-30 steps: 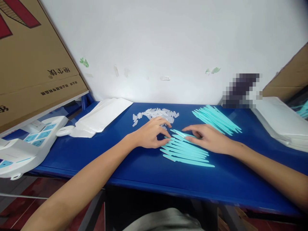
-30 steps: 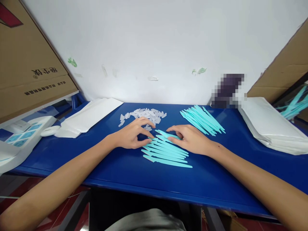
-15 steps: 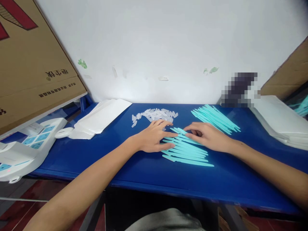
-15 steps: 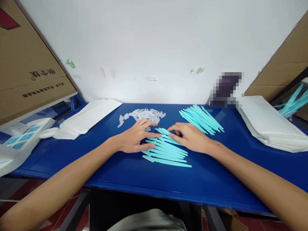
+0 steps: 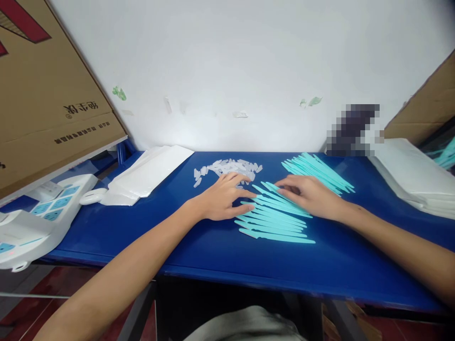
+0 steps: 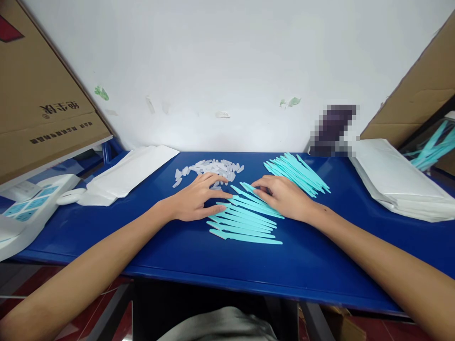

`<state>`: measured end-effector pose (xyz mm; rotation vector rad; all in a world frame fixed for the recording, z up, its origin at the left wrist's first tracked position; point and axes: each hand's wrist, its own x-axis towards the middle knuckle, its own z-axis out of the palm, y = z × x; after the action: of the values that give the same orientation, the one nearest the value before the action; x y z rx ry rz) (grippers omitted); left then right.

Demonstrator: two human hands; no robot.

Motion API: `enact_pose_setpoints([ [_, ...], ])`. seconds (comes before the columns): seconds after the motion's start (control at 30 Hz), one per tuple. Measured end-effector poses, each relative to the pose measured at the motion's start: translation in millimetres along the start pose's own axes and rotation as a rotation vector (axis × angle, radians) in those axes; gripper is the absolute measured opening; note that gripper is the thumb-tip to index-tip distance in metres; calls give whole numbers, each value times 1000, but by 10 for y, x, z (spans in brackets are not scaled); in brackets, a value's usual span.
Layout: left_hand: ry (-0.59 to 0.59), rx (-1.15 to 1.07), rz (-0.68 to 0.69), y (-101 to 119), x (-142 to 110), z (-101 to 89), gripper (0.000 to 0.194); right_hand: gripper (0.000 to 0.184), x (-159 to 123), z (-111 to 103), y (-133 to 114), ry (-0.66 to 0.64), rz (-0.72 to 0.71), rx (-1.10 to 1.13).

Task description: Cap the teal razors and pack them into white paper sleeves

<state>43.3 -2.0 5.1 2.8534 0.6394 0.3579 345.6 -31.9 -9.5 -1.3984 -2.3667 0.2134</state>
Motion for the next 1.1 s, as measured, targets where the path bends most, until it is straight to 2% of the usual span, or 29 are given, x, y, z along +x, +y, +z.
enact_pose_setpoints([
  [0.17,47,-3,16,6,4,17,49,44,-10,-79,244,95,146,-290],
  [0.27,78,27,29,-9,11,32,49,47,-11,-145,276,162,152,-397],
  [0.33,126,60,40,-28,18,37,47,45,-8,-170,207,162,150,-367],
  [0.53,251,158,-57,-77,24,-11,38,47,-23,-126,-105,11,76,-110],
  [0.63,199,161,-55,-70,16,-65,37,46,-45,-95,-141,-10,17,-72],
  [0.8,0,70,-106,-46,-6,-126,52,41,-82,-68,-115,59,-176,-79],
  [1.1,-125,27,-203,-86,-63,-216,67,38,-113,-15,-145,-77,-304,-44],
])
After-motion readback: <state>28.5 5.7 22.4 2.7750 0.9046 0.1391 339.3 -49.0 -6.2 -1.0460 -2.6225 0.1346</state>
